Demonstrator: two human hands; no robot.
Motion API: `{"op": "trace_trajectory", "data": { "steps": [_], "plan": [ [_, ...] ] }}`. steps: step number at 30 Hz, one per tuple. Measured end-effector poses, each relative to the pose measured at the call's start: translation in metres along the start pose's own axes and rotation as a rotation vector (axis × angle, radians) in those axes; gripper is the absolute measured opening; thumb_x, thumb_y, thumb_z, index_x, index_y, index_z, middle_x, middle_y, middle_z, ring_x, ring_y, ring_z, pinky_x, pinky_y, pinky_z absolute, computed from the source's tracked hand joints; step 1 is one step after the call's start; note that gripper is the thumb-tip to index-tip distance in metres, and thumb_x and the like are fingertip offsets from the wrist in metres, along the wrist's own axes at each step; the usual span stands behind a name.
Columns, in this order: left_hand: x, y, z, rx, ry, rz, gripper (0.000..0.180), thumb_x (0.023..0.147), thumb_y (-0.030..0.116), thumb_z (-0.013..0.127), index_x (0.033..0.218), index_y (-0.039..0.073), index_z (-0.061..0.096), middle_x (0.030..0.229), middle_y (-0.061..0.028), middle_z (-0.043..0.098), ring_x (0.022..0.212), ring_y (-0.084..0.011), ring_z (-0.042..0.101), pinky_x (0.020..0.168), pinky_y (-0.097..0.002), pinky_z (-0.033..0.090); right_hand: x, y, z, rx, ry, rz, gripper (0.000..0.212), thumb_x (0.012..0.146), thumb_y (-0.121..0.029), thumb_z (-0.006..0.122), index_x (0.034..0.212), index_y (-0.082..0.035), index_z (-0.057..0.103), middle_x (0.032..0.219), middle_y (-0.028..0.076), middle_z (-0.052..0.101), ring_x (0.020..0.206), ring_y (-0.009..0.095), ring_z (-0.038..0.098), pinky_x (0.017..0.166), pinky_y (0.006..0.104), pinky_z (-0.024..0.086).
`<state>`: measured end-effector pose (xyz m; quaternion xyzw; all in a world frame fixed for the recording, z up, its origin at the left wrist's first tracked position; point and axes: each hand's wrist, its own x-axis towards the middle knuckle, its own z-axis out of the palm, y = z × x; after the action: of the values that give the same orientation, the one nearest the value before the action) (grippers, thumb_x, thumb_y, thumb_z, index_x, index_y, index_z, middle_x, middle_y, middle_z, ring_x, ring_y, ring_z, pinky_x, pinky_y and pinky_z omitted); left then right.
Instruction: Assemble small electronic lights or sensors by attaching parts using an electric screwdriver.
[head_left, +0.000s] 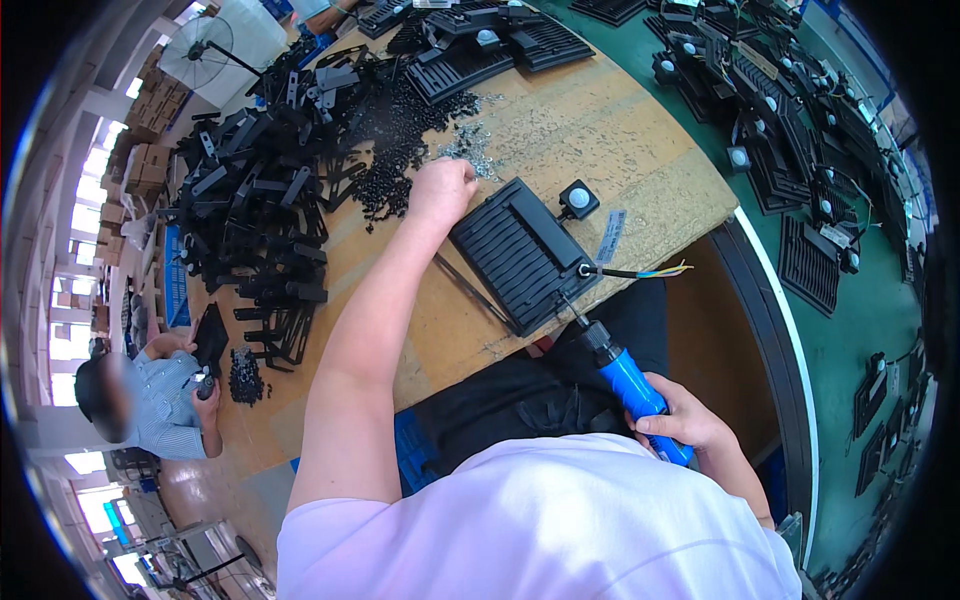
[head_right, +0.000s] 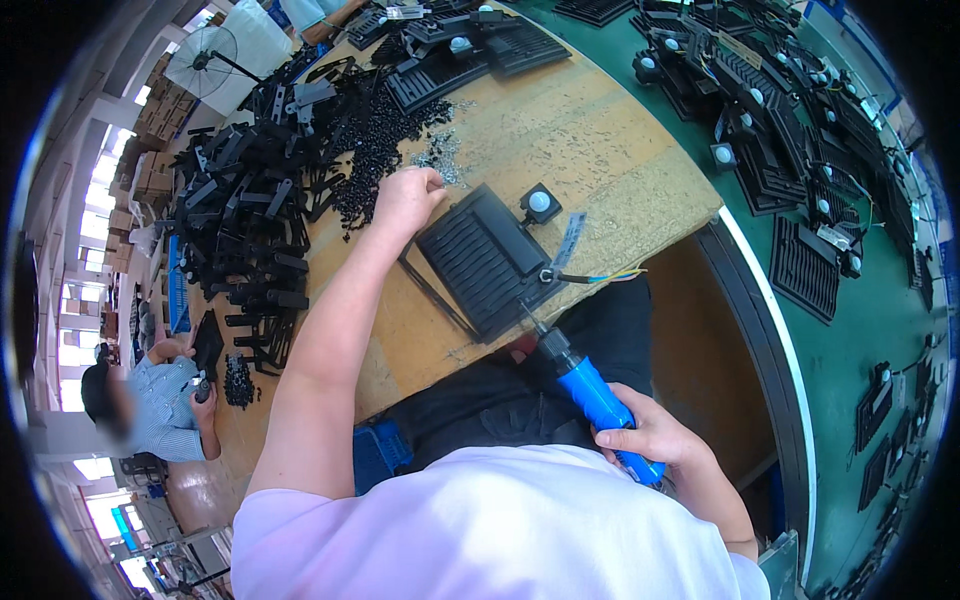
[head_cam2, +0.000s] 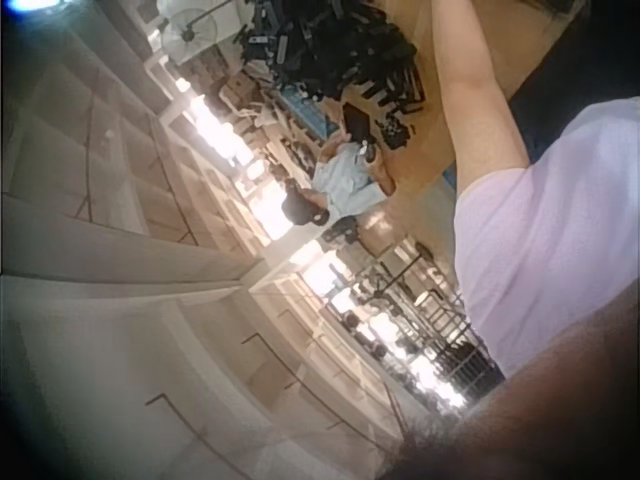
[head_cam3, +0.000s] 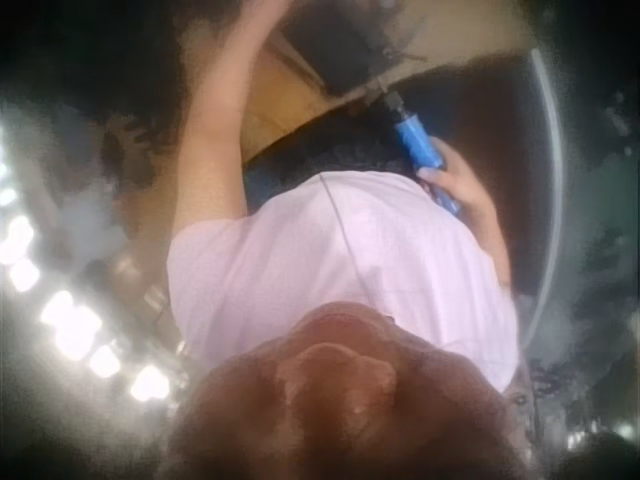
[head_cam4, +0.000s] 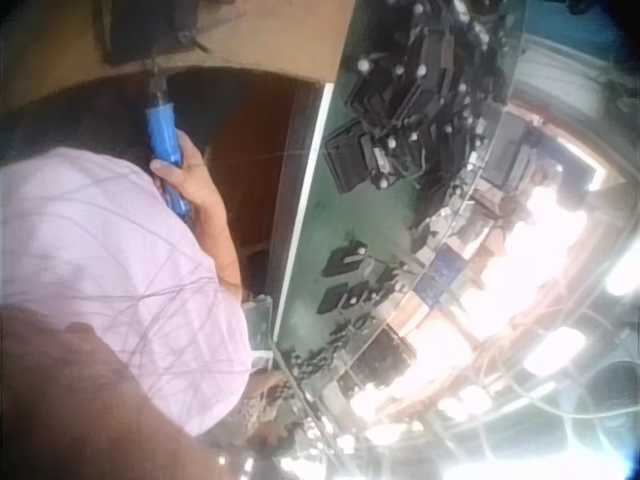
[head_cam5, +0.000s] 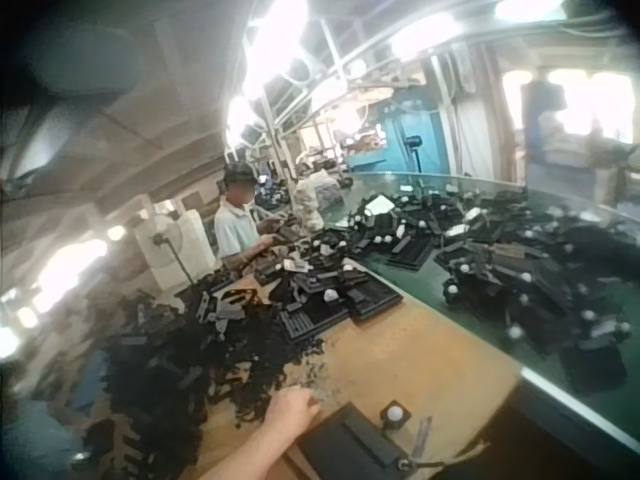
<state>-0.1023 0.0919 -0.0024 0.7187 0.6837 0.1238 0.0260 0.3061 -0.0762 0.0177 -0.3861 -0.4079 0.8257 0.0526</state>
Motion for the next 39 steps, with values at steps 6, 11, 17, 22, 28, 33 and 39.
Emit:
{"op": "trace_trajectory", "data": {
  "steps": [6, 11, 17, 22, 28, 33, 39],
  "plan": [
    [0.011, 0.005, 0.006, 0.294, -0.037, 0.032, 0.013, 0.079, 0.018, 0.067, 0.084, 0.006, 0.070, 0.084, -0.0154, 0.068, 0.083, -0.0329, 0.066, 0.078, -0.0425, 0.053, 0.003, 0.000, -0.003, 0.048, -0.051, -0.031, 0.069, 0.081, -0.020, 0.076, 0.136, 0.000, 0.039, 0.086, 0.007, 0.058, 0.070, 0.014, 0.060, 0.064, 0.0282, 0.050],
    [0.013, 0.012, 0.002, 0.511, 0.002, 0.197, 0.015, 0.081, 0.015, 0.060, 0.072, 0.007, 0.068, 0.075, -0.0129, 0.067, 0.076, -0.0296, 0.067, 0.071, -0.0413, 0.054, 0.006, -0.001, -0.005, -0.005, -0.051, -0.038, 0.072, 0.081, -0.024, 0.076, 0.137, 0.001, 0.037, 0.085, 0.008, 0.059, 0.071, 0.014, 0.061, 0.065, 0.0287, 0.051],
    [0.011, 0.021, -0.006, 0.473, 0.011, 0.171, 0.012, 0.076, 0.008, 0.060, 0.074, 0.007, 0.072, 0.079, -0.0131, 0.070, 0.079, -0.0284, 0.069, 0.072, -0.0409, 0.054, 0.004, 0.000, -0.004, -0.060, -0.044, -0.048, 0.073, 0.082, -0.026, 0.074, 0.138, 0.001, 0.036, 0.085, 0.009, 0.060, 0.072, 0.015, 0.061, 0.069, 0.0297, 0.051],
    [-0.035, 0.072, -0.027, -0.146, 0.072, -0.039, 0.016, 0.082, 0.020, 0.066, 0.088, 0.008, 0.073, 0.080, -0.0097, 0.069, 0.074, -0.0239, 0.065, 0.069, -0.0346, 0.051, 0.002, 0.000, -0.003, -0.124, -0.033, -0.031, 0.074, 0.082, -0.028, 0.074, 0.139, 0.002, 0.035, 0.085, 0.009, 0.060, 0.073, 0.015, 0.062, 0.072, 0.0306, 0.050],
    [-0.110, 0.110, -0.022, -0.685, -0.171, -0.262, 0.010, 0.082, 0.008, 0.070, 0.089, 0.001, 0.072, 0.076, -0.0005, 0.066, 0.066, -0.0065, 0.055, 0.061, -0.0221, 0.046, 0.005, -0.004, -0.003, -0.164, -0.053, -0.038, 0.076, 0.081, -0.031, 0.074, 0.138, 0.002, 0.035, 0.086, 0.010, 0.060, 0.073, 0.016, 0.062, 0.073, 0.0316, 0.050],
    [-0.120, 0.115, -0.022, -0.803, -0.225, -0.373, 0.011, 0.084, 0.006, 0.069, 0.093, 0.001, 0.071, 0.077, 0.0001, 0.066, 0.069, -0.0052, 0.057, 0.065, -0.0208, 0.047, 0.005, -0.008, 0.000, -0.156, -0.057, -0.021, 0.078, 0.080, -0.034, 0.075, 0.138, 0.001, 0.035, 0.087, 0.011, 0.060, 0.073, 0.017, 0.062, 0.074, 0.0328, 0.050],
    [-0.127, 0.115, -0.019, -0.944, -0.184, -0.375, 0.009, 0.086, 0.005, 0.066, 0.092, 0.000, 0.071, 0.075, -0.0003, 0.066, 0.068, -0.0052, 0.058, 0.064, -0.0218, 0.049, 0.005, -0.005, 0.001, -0.162, -0.042, -0.011, 0.079, 0.080, -0.035, 0.075, 0.138, 0.001, 0.036, 0.088, 0.011, 0.060, 0.074, 0.016, 0.063, 0.075, 0.0326, 0.050]
  ]
}}
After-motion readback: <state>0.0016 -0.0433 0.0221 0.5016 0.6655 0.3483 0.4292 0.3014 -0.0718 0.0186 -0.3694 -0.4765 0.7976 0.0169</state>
